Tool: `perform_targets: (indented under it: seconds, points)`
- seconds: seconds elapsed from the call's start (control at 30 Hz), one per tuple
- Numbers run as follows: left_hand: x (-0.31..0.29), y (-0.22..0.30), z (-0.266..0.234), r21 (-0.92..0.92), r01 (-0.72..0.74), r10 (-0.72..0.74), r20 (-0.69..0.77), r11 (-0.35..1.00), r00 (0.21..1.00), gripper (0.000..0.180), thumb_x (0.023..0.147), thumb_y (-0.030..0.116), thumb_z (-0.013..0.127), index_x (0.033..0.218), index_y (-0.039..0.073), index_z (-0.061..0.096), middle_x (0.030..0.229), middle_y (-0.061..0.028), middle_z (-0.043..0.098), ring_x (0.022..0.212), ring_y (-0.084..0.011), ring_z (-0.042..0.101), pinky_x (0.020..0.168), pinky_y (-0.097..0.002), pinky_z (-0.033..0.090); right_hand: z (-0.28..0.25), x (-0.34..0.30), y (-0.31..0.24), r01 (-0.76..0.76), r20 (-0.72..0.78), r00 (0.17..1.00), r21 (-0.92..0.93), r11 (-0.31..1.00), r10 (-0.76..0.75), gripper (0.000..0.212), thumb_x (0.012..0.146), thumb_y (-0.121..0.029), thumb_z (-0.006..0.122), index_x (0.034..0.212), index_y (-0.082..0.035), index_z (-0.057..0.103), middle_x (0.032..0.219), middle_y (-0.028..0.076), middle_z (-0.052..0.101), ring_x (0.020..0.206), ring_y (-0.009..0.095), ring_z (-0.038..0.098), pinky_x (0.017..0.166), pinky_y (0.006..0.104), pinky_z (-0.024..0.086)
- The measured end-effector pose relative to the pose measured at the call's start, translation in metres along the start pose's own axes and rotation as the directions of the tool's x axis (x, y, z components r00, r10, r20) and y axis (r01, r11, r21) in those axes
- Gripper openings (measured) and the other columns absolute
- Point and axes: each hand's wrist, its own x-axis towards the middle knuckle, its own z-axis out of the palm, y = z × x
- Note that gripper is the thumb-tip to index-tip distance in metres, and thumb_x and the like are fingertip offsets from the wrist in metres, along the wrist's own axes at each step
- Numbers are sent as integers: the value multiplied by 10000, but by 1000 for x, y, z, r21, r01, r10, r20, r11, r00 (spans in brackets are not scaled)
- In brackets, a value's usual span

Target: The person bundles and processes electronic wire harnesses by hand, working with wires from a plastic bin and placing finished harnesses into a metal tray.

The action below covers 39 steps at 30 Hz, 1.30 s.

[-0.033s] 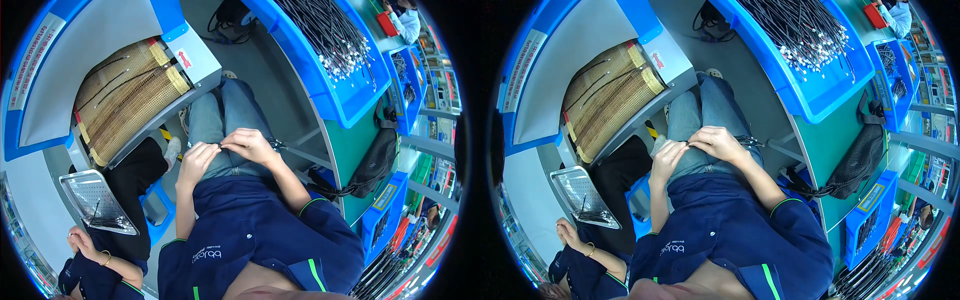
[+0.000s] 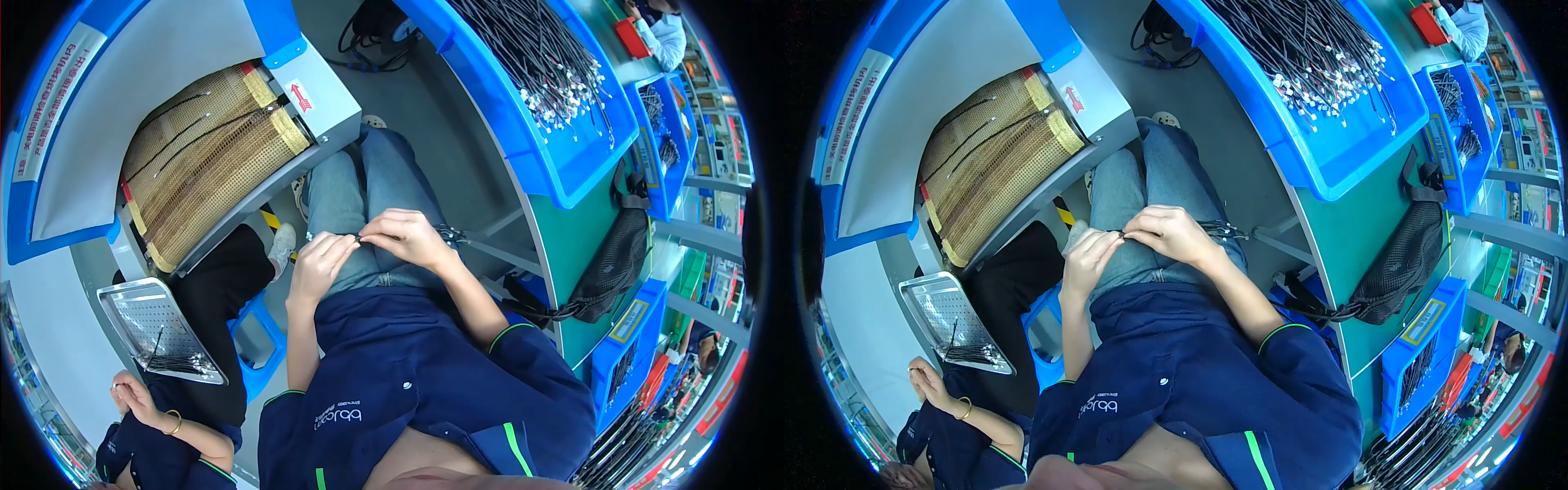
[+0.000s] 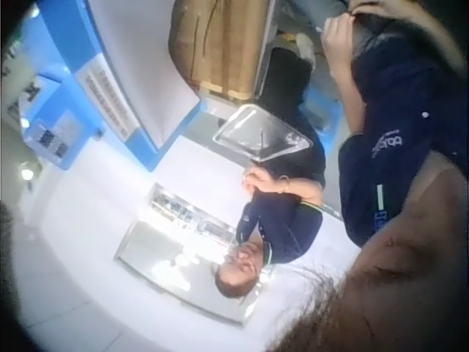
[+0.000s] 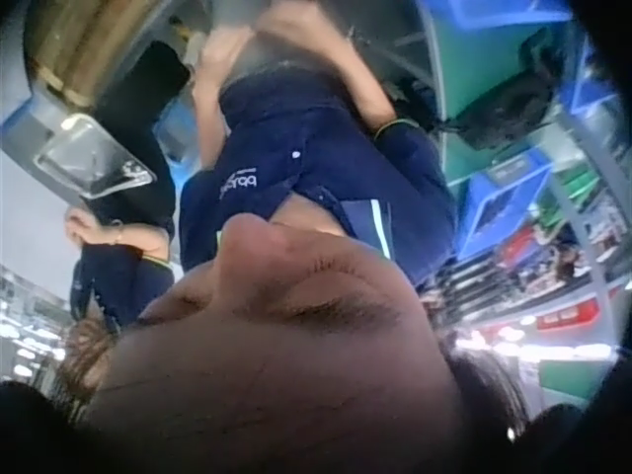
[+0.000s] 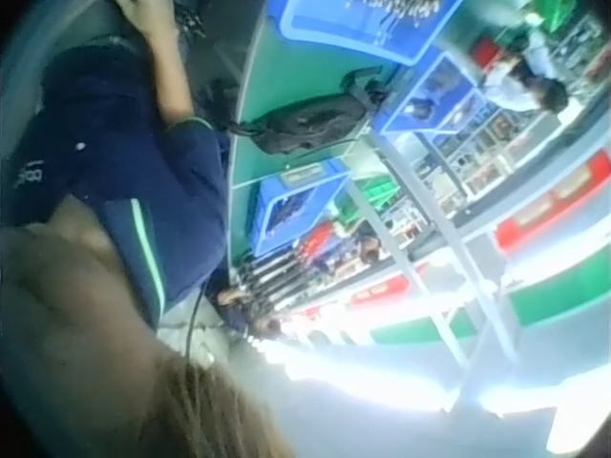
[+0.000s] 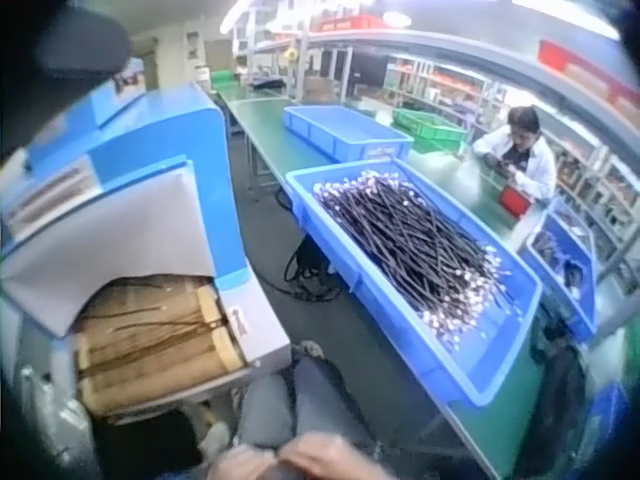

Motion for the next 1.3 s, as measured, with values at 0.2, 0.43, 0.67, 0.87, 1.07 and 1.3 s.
perform_targets:
  seconds: [0.2,0.43,0.67,0.87,1.07,1.3]
  points:
    - [6,4,-2,159,-91,115,-149,983,982,188,717,26,726,892,12,657,856,-82,648,749,-239,619,636,-345,505,-3,2,0,10,49,999,-13,1000,-9,101,782,-65,691,874,-30,668,810,92,645,733,244,629,652,333,507]
    - [3,11,6,84,-39,52,-161,996,985,189,715,-48,712,884,4,647,842,-95,653,756,-245,628,656,-324,504,-7,0,-1,19,58,998,-57,998,-16,111,779,-84,691,875,-34,661,822,86,640,745,247,626,670,338,511]
    - [6,12,12,36,-6,11,-136,999,991,188,684,-59,711,831,15,620,795,-90,635,698,-239,601,623,-323,481,-15,-6,5,22,36,999,-95,995,-19,130,768,-100,707,873,-34,664,805,82,636,733,241,625,657,337,509]
    - [12,17,23,54,-1,12,-202,999,979,184,670,-45,705,816,21,613,782,-84,618,705,-245,607,627,-338,488,-25,-11,9,-40,3,999,-47,998,40,97,776,-94,709,840,-28,675,786,80,626,704,223,619,609,321,497]
    - [15,21,27,47,-21,29,-172,999,985,189,664,-54,716,809,20,619,760,-94,622,691,-246,606,631,-325,487,-34,-19,9,-86,47,995,-15,996,87,102,789,-105,700,851,-31,668,790,82,620,705,230,612,627,330,496]
    - [-3,1,14,148,164,-122,-260,975,958,174,668,-45,702,806,13,613,766,-110,613,699,-261,600,636,-337,489,-93,-49,35,-236,14,969,-217,947,245,112,816,-132,669,891,-50,656,818,77,630,779,238,619,684,334,492]
